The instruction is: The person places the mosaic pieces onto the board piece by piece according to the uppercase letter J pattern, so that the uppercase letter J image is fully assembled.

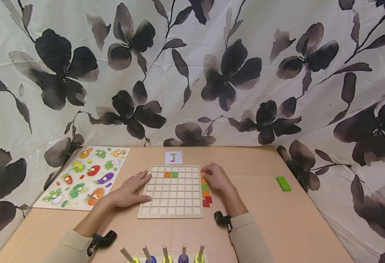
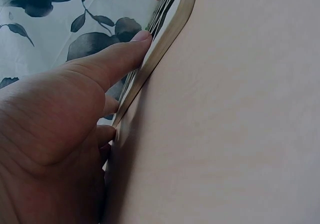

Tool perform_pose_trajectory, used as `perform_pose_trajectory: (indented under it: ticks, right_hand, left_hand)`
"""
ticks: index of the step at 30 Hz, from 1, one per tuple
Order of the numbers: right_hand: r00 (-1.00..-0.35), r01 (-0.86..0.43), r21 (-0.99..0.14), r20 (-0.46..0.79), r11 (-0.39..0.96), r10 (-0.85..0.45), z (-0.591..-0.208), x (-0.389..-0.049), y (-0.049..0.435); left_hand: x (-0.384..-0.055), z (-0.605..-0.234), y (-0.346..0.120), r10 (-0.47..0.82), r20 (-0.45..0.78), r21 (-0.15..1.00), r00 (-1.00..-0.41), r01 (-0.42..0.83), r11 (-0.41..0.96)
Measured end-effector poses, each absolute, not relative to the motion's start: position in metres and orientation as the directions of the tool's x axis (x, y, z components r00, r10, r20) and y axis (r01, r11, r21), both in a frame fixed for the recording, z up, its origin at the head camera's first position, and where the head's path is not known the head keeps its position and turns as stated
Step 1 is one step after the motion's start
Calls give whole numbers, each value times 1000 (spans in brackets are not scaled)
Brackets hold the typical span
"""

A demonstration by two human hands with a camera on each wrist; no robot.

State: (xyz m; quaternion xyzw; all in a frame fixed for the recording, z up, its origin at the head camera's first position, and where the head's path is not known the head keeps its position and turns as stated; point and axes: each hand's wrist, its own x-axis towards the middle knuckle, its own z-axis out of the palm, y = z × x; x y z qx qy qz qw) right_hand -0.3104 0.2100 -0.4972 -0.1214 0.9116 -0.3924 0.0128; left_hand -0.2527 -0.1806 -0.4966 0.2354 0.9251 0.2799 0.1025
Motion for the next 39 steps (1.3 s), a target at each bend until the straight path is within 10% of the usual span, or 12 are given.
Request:
perform_pose_trajectory:
  ticks: [39]
  right_hand:
    - [-975,-219,-868,182,446,-126,-485,-308,209]
  left_hand:
    - [-252,-496,-179,486,-67,566,-871,368,738]
